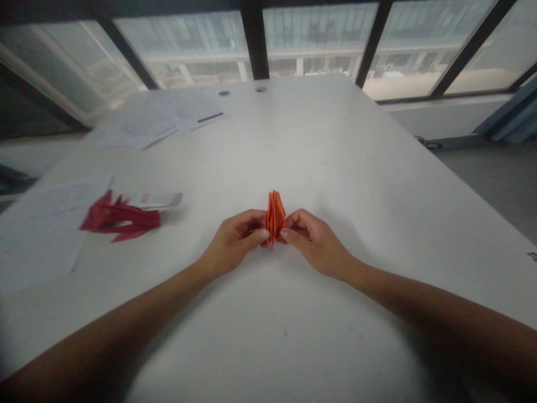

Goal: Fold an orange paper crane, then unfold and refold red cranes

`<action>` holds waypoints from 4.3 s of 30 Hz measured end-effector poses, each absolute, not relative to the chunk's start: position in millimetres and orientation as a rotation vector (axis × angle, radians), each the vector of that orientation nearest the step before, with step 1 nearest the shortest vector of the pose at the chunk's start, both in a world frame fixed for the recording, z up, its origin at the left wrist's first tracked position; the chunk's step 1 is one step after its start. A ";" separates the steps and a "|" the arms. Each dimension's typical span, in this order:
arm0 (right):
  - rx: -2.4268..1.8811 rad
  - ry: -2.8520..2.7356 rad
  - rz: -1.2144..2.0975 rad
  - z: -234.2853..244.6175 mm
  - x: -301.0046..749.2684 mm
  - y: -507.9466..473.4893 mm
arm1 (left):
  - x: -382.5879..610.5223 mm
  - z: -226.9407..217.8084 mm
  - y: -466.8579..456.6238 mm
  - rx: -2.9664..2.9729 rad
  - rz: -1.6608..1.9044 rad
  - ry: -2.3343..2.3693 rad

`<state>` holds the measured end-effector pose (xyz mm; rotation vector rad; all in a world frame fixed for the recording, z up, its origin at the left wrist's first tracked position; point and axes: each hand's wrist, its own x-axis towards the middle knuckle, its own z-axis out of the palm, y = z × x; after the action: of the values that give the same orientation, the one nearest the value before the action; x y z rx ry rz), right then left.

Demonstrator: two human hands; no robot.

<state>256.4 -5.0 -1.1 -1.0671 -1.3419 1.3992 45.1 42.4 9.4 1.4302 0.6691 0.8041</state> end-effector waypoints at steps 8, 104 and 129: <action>-1.056 -1.313 1.402 0.2 255.2 -4.2 | 44.2 11.2 42.9 1.468 0.809 0.645; -0.979 -1.591 0.950 -0.5 253.2 -14.2 | 38.4 11.7 38.1 2.004 0.891 0.484; -1.063 -1.367 1.327 -1.8 255.0 -9.6 | 42.8 5.3 30.9 1.585 0.904 0.810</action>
<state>255.0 -9.6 -1.8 -1.0628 -1.3672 1.3266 42.8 30.9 5.3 1.5845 0.8100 0.9038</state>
